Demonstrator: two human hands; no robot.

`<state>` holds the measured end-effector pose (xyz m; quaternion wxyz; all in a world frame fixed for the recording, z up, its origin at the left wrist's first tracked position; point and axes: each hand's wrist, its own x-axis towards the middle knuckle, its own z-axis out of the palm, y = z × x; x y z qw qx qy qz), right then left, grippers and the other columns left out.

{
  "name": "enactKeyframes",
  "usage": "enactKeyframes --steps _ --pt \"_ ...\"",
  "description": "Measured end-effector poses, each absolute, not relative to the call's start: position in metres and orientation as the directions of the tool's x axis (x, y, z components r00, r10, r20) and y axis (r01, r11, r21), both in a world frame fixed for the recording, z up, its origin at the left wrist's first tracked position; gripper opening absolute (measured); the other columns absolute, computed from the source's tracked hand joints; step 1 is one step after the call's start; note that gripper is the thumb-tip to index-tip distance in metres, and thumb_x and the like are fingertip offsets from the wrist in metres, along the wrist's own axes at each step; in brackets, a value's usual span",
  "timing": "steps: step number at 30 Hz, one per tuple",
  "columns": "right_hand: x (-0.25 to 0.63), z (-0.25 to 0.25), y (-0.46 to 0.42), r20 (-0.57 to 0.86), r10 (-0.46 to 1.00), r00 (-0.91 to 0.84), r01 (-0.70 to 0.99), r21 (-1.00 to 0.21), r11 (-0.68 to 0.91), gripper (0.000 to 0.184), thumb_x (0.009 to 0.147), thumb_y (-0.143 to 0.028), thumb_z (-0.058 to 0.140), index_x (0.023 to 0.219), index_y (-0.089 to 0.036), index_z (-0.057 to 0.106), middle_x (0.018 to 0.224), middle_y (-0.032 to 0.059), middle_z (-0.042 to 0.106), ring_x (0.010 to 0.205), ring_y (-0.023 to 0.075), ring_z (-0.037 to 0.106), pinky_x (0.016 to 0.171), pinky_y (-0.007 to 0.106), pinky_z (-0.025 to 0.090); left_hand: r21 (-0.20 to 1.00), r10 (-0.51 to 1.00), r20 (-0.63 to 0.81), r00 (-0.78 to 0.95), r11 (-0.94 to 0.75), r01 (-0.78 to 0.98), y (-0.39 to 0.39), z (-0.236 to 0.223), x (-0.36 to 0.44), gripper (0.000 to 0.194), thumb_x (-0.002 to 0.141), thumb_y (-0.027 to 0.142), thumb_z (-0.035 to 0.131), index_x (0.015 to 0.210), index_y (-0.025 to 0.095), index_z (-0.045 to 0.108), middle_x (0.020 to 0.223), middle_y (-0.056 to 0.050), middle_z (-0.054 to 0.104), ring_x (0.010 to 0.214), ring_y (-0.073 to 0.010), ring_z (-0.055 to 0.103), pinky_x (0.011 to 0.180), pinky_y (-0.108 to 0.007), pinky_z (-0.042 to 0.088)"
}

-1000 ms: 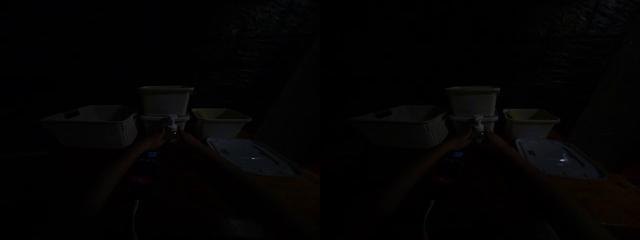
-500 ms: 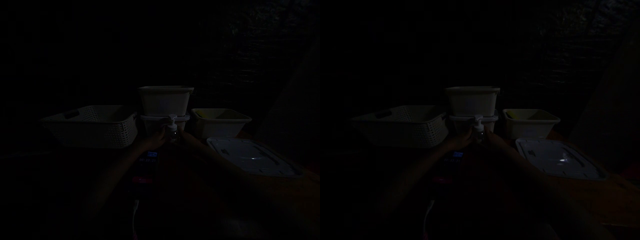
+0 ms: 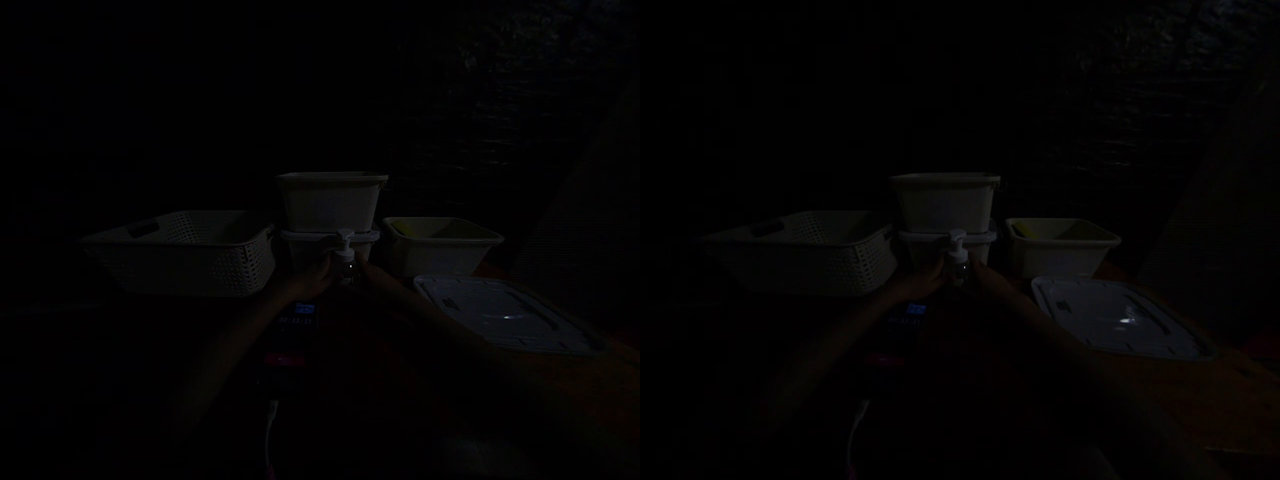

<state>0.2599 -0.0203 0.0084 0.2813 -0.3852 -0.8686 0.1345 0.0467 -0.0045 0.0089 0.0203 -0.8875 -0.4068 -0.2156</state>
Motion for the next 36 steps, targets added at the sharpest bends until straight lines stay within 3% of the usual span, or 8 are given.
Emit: enactKeyframes --steps 10,28,36 --pt "0.2595 0.0079 -0.0199 0.383 0.749 -0.541 0.61 -0.434 0.663 0.078 0.078 -0.035 0.058 0.14 -0.011 0.016 0.115 0.0221 0.06 0.089 0.0269 0.064 0.07 0.035 0.049 0.135 0.744 0.368 0.558 -0.637 0.759 -0.0079 0.0107 0.0481 0.062 0.091 0.048 0.033 0.14 0.011 0.024 0.144 -0.018 0.035 0.136 -0.0276 0.028 0.111 -0.046 0.019" --pt "0.2599 0.0075 -0.0199 0.385 0.747 -0.542 0.611 -0.429 0.665 0.078 0.078 -0.038 0.058 0.139 -0.01 0.018 0.115 0.0223 0.06 0.091 0.028 0.064 0.07 0.036 0.049 0.169 0.772 0.31 0.555 -0.62 0.766 -0.0109 0.0134 0.0497 0.065 0.091 0.046 0.033 0.142 0.009 0.015 0.149 -0.019 0.022 0.138 -0.0262 0.024 0.11 -0.043 0.024" --pt "0.2601 0.0049 -0.0178 0.418 0.734 -0.536 0.585 -0.442 0.679 0.078 0.077 -0.037 0.058 0.139 -0.012 0.018 0.116 0.0215 0.06 0.088 0.026 0.064 0.069 0.036 0.049 0.138 0.761 0.333 0.557 -0.624 0.769 -0.0061 0.0081 0.0479 0.066 0.092 0.048 0.031 0.142 0.009 0.016 0.146 -0.02 0.028 0.137 -0.0272 0.024 0.109 -0.044 0.025"
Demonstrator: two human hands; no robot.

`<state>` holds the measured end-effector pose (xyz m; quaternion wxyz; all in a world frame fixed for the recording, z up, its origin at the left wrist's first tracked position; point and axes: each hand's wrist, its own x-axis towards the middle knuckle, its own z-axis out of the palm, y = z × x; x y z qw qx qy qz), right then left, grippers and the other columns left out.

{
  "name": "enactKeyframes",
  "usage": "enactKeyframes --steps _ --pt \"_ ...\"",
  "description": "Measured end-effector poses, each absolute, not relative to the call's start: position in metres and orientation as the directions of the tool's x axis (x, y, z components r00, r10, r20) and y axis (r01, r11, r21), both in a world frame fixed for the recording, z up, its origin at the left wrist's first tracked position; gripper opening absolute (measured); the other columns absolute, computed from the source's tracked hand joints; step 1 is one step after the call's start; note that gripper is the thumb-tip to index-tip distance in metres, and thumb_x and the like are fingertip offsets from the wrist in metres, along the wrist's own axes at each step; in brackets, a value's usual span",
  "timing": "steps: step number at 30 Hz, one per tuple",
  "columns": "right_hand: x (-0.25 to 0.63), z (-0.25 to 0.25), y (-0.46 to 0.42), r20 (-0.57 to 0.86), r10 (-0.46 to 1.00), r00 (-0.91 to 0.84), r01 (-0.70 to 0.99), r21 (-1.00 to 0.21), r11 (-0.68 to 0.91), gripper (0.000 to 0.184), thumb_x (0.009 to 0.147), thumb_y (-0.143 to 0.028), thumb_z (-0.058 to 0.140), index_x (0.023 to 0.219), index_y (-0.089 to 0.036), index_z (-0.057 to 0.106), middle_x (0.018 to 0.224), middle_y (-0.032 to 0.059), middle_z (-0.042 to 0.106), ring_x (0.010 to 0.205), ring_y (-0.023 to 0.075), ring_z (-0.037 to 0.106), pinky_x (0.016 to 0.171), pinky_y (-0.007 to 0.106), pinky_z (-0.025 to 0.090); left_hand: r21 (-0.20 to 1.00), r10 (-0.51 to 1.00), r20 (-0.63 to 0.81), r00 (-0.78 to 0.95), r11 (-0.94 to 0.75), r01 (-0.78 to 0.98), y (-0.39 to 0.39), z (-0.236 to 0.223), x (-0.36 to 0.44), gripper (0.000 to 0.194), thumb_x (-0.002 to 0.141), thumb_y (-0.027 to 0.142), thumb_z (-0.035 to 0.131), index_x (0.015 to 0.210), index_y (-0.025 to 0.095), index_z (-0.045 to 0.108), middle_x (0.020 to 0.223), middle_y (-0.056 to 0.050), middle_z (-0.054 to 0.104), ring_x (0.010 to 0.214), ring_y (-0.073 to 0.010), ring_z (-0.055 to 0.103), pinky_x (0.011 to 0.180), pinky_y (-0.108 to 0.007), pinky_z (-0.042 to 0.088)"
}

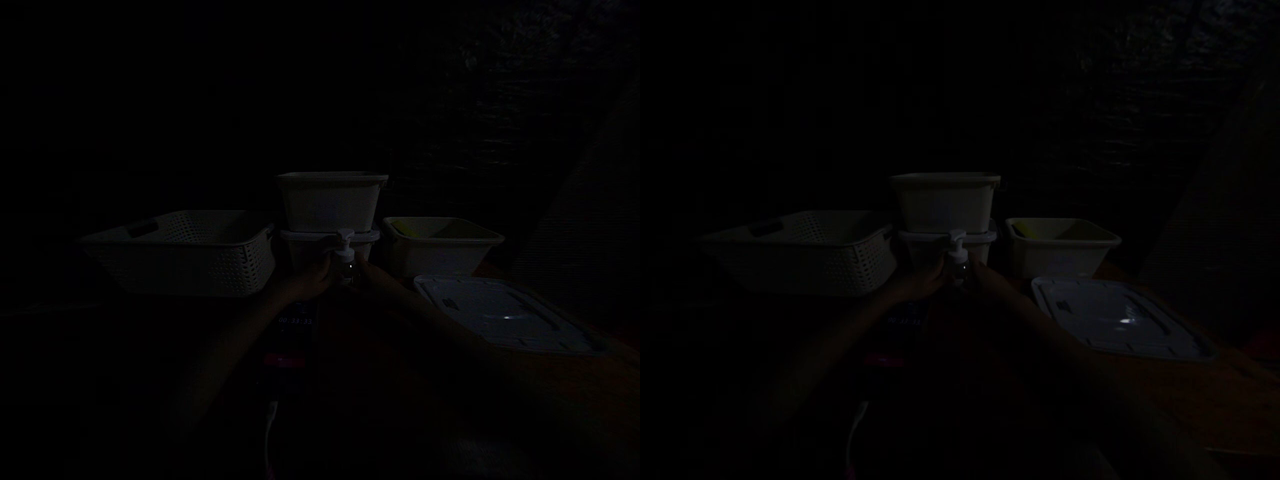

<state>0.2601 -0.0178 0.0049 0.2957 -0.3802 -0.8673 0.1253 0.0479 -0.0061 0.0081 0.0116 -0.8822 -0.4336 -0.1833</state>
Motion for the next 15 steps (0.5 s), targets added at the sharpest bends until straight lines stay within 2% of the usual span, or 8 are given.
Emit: enactKeyframes --steps 7,12,15 --pt "0.2592 0.0076 -0.0199 0.4 0.744 -0.535 0.607 -0.431 0.668 0.081 0.077 -0.035 0.059 0.141 -0.012 0.014 0.117 0.0219 0.059 0.09 0.0274 0.063 0.07 0.036 0.049 0.097 0.738 0.357 0.572 -0.638 0.764 -0.0093 0.0113 0.0488 0.063 0.092 0.045 0.032 0.142 0.008 0.018 0.146 -0.02 0.029 0.137 -0.025 0.025 0.111 -0.041 0.022" --pt "0.2603 0.0058 -0.0182 0.395 0.741 -0.543 0.601 -0.434 0.671 0.079 0.078 -0.037 0.058 0.14 -0.012 0.016 0.116 0.0211 0.059 0.087 0.0257 0.064 0.069 0.035 0.049 0.145 0.757 0.34 0.558 -0.628 0.764 -0.0108 0.0124 0.0493 0.066 0.091 0.047 0.033 0.142 0.008 0.016 0.147 -0.021 0.025 0.137 -0.0273 0.024 0.11 -0.047 0.021" --pt "0.2607 0.0045 -0.0172 0.404 0.737 -0.542 0.605 -0.421 0.676 0.081 0.078 -0.038 0.057 0.141 -0.011 0.015 0.116 0.0215 0.059 0.088 0.0262 0.064 0.069 0.034 0.048 0.177 0.768 0.311 0.559 -0.625 0.76 -0.0119 0.0136 0.0503 0.065 0.092 0.045 0.032 0.141 0.005 0.016 0.147 -0.022 0.025 0.138 -0.0269 0.023 0.11 -0.044 0.022"
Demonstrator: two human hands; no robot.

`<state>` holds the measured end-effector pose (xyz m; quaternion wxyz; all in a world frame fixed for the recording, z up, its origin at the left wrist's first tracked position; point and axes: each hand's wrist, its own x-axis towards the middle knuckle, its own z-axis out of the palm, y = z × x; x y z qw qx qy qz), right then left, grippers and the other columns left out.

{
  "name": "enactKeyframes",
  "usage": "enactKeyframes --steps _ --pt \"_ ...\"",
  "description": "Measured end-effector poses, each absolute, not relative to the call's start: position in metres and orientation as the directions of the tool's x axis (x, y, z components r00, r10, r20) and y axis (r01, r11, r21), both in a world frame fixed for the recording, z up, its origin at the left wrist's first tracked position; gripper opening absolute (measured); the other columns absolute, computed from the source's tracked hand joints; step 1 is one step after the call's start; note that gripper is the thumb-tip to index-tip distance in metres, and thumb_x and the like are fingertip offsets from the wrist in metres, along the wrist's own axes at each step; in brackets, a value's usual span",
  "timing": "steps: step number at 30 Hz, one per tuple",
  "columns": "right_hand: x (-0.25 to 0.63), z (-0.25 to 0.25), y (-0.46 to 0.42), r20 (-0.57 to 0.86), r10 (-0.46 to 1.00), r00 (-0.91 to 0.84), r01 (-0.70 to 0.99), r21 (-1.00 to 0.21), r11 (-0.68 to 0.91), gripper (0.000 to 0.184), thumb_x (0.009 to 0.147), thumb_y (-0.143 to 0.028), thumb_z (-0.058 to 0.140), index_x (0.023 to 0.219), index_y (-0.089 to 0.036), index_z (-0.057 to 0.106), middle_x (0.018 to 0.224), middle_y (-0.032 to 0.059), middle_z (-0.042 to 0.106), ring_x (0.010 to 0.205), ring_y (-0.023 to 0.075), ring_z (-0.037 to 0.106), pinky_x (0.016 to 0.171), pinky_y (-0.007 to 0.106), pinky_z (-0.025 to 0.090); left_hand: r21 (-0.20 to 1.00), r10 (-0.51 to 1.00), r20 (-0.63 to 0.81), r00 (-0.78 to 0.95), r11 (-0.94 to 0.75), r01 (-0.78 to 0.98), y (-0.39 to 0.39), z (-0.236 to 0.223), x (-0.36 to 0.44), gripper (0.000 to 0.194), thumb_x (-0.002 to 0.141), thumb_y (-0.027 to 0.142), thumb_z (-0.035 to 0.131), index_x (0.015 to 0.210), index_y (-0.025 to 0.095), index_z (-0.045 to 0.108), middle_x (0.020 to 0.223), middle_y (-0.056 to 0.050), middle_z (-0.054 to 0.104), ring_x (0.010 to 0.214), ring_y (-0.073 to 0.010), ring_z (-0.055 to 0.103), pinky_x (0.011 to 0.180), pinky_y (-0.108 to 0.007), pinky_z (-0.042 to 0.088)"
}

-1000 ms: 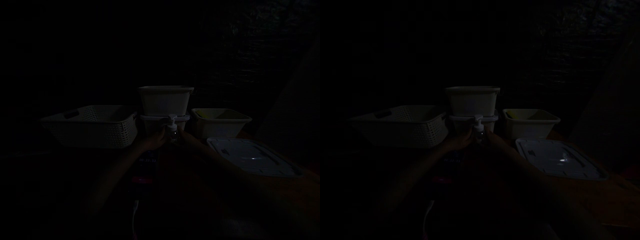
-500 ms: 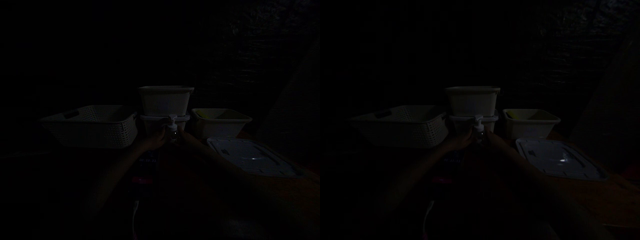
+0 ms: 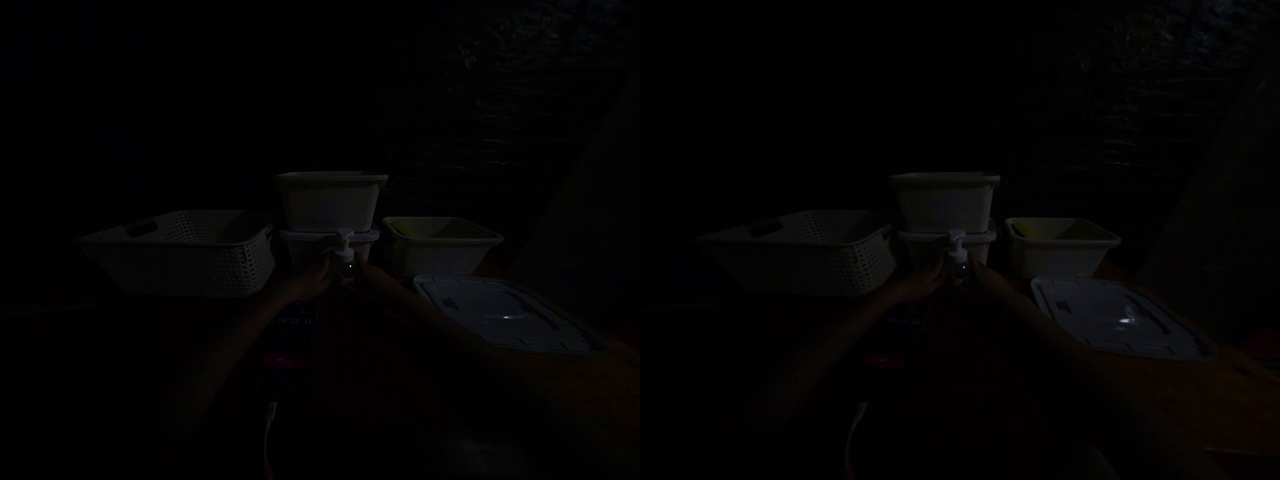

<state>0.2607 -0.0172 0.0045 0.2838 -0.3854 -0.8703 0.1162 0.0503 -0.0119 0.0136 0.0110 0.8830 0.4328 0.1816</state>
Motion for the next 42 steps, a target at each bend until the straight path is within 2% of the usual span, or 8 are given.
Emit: enactKeyframes --steps 5,10,16,26,32,38,42 --pt "0.2592 0.0059 -0.0186 0.396 0.746 -0.535 0.615 -0.423 0.665 0.081 0.078 -0.038 0.057 0.141 -0.011 0.014 0.112 0.0211 0.061 0.086 0.0256 0.064 0.067 0.034 0.048 0.195 0.773 0.304 0.557 -0.623 0.758 -0.0147 0.016 0.0511 0.064 0.091 0.045 0.033 0.142 0.008 0.016 0.147 -0.02 0.026 0.138 -0.0265 0.023 0.11 -0.044 0.022" --pt "0.2588 0.0093 -0.0222 0.39 0.742 -0.545 0.614 -0.417 0.67 0.081 0.078 -0.036 0.057 0.141 -0.011 0.012 0.115 0.0217 0.06 0.088 0.0259 0.064 0.068 0.034 0.049 0.131 0.753 0.338 0.564 -0.631 0.764 -0.0151 0.0158 0.05 0.064 0.091 0.047 0.033 0.142 0.01 0.017 0.148 -0.018 0.025 0.138 -0.027 0.022 0.111 -0.044 0.02" --pt "0.2588 0.0095 -0.0218 0.381 0.753 -0.537 0.604 -0.449 0.658 0.078 0.078 -0.035 0.059 0.14 -0.012 0.016 0.113 0.0203 0.062 0.085 0.0249 0.065 0.069 0.034 0.049 0.114 0.769 0.318 0.555 -0.612 0.783 -0.0128 0.0137 0.0501 0.064 0.092 0.044 0.032 0.141 0.006 0.017 0.147 -0.021 0.027 0.137 -0.0266 0.024 0.111 -0.042 0.022" --pt "0.2584 0.0094 -0.0233 0.411 0.74 -0.533 0.589 -0.447 0.673 0.073 0.078 -0.036 0.058 0.138 -0.012 0.023 0.115 0.0204 0.06 0.088 0.025 0.064 0.069 0.034 0.049 0.063 0.745 0.352 0.566 -0.622 0.78 -0.0176 0.0176 0.052 0.061 0.091 0.041 0.034 0.139 0.007 0.021 0.147 -0.019 0.028 0.138 -0.0258 0.023 0.112 -0.042 0.019" --pt "0.2585 0.0091 -0.0212 0.392 0.749 -0.533 0.589 -0.463 0.662 0.077 0.077 -0.036 0.057 0.14 -0.01 0.019 0.114 0.0218 0.06 0.087 0.0264 0.064 0.069 0.036 0.05 0.143 0.771 0.325 0.547 -0.612 0.778 -0.0177 0.0174 0.0523 0.063 0.091 0.048 0.029 0.142 0.011 0.018 0.147 -0.018 0.028 0.136 -0.0263 0.027 0.109 -0.044 0.026" --pt "0.2598 0.0067 -0.0186 0.392 0.746 -0.538 0.599 -0.445 0.665 0.078 0.077 -0.039 0.057 0.14 -0.012 0.019 0.113 0.0211 0.06 0.084 0.0257 0.064 0.068 0.037 0.051 0.122 0.765 0.349 0.541 -0.609 0.783 -0.0137 0.0146 0.0498 0.066 0.089 0.051 0.032 0.142 0.013 0.02 0.145 -0.017 0.032 0.136 -0.0284 0.026 0.11 -0.044 0.023" --pt "0.2597 0.0054 -0.0174 0.392 0.75 -0.534 0.603 -0.445 0.662 0.075 0.078 -0.036 0.056 0.139 -0.012 0.019 0.111 0.0196 0.061 0.083 0.0247 0.063 0.068 0.037 0.051 0.112 0.771 0.331 0.544 -0.605 0.789 -0.0093 0.0103 0.0474 0.068 0.089 0.052 0.031 0.143 0.013 0.016 0.147 -0.018 0.028 0.137 -0.0299 0.025 0.11 -0.048 0.021"
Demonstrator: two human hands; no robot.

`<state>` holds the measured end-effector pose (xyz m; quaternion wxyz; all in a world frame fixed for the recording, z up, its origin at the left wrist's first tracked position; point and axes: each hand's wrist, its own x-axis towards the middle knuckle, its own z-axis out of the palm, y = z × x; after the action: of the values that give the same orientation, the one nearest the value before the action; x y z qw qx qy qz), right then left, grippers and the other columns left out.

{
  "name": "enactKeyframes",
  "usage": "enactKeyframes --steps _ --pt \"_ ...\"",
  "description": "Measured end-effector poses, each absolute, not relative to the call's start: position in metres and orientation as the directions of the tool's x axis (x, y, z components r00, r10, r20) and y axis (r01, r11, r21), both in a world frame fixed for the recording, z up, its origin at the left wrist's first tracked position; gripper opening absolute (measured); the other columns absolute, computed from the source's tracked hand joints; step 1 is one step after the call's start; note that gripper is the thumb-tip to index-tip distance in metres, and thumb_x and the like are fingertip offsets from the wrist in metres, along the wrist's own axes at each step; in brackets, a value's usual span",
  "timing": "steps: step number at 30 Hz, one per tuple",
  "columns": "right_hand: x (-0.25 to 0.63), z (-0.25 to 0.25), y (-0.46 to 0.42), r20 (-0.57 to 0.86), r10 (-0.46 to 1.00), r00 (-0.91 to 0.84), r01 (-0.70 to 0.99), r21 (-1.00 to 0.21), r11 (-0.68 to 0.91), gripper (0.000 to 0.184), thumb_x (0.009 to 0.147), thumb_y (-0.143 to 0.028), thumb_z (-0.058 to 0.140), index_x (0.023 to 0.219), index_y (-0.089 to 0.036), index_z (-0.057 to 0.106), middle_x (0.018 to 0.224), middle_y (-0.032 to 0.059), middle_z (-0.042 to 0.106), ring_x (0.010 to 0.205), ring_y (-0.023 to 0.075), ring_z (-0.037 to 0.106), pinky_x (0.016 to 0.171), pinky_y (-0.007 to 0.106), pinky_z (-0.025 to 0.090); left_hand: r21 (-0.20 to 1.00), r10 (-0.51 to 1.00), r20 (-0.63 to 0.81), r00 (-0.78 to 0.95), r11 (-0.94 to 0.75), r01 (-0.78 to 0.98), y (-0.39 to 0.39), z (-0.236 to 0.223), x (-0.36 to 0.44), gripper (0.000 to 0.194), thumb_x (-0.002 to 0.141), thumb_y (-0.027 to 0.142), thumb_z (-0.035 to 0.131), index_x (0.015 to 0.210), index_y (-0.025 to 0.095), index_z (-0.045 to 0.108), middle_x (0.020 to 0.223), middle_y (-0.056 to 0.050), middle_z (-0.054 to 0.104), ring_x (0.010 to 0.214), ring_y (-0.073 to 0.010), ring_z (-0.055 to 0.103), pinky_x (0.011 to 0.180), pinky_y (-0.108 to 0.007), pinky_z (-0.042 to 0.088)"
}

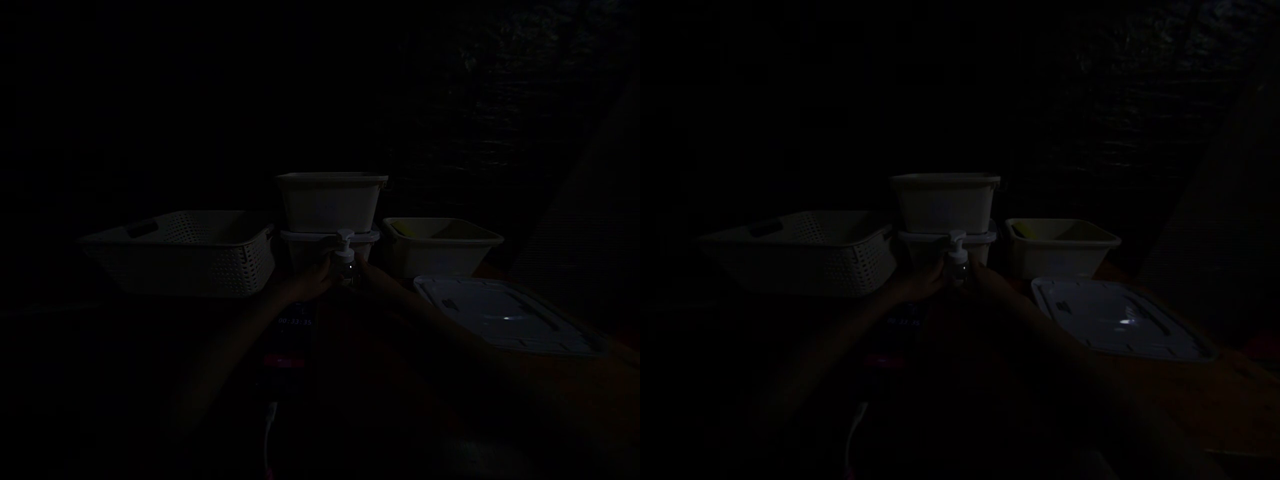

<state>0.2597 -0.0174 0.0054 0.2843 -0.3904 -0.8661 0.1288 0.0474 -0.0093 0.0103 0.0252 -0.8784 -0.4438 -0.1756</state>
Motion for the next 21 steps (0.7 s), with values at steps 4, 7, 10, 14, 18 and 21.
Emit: enactKeyframes --steps 4,7,10,14,18,21 --pt "0.2602 0.0048 -0.0174 0.392 0.746 -0.538 0.598 -0.446 0.666 0.075 0.078 -0.036 0.056 0.139 -0.013 0.019 0.113 0.0199 0.06 0.083 0.0248 0.064 0.066 0.036 0.051 0.13 0.775 0.31 0.55 -0.608 0.784 -0.0109 0.0115 0.0484 0.069 0.09 0.052 0.03 0.143 0.011 0.016 0.148 -0.019 0.025 0.137 -0.0282 0.023 0.11 -0.046 0.022" --pt "0.26 0.0059 -0.019 0.409 0.732 -0.544 0.572 -0.458 0.681 0.077 0.078 -0.036 0.058 0.14 -0.013 0.018 0.117 0.0198 0.059 0.088 0.0247 0.064 0.071 0.036 0.051 0.139 0.774 0.313 0.55 -0.611 0.78 -0.0125 0.0132 0.0497 0.068 0.09 0.051 0.031 0.143 0.011 0.017 0.148 -0.019 0.025 0.137 -0.0264 0.024 0.109 -0.042 0.024" --pt "0.259 0.0081 -0.0213 0.399 0.748 -0.531 0.596 -0.452 0.664 0.074 0.079 -0.035 0.057 0.139 -0.013 0.02 0.114 0.02 0.061 0.087 0.0246 0.064 0.069 0.035 0.05 0.127 0.764 0.323 0.558 -0.62 0.775 -0.0111 0.0115 0.0484 0.069 0.09 0.052 0.032 0.143 0.009 0.016 0.148 -0.02 0.025 0.138 -0.0274 0.023 0.11 -0.043 0.022" --pt "0.2588 0.0092 -0.0219 0.409 0.735 -0.541 0.596 -0.43 0.678 0.075 0.078 -0.033 0.057 0.139 -0.012 0.018 0.113 0.0206 0.061 0.086 0.0252 0.065 0.069 0.036 0.05 0.143 0.787 0.309 0.534 -0.594 0.792 -0.01 0.0093 0.0459 0.074 0.089 0.059 0.031 0.143 0.011 0.017 0.147 -0.021 0.026 0.138 -0.0296 0.023 0.108 -0.046 0.023" --pt "0.2601 0.007 -0.0196 0.406 0.736 -0.542 0.604 -0.421 0.677 0.075 0.08 -0.035 0.056 0.139 -0.012 0.018 0.115 0.0213 0.06 0.088 0.0251 0.064 0.07 0.036 0.05 0.17 0.793 0.306 0.527 -0.59 0.789 -0.0122 0.0113 0.0475 0.077 0.087 0.063 0.031 0.143 0.013 0.015 0.147 -0.02 0.028 0.137 -0.0301 0.023 0.107 -0.047 0.025" --pt "0.2604 0.0052 -0.0182 0.414 0.73 -0.544 0.609 -0.404 0.682 0.077 0.079 -0.036 0.057 0.139 -0.009 0.017 0.115 0.0222 0.06 0.089 0.0252 0.064 0.072 0.035 0.049 0.168 0.804 0.279 0.524 -0.579 0.798 -0.013 0.0123 0.0486 0.084 0.083 0.068 0.034 0.142 0.011 0.016 0.145 -0.022 0.029 0.135 -0.0329 0.029 0.104 -0.047 0.029"
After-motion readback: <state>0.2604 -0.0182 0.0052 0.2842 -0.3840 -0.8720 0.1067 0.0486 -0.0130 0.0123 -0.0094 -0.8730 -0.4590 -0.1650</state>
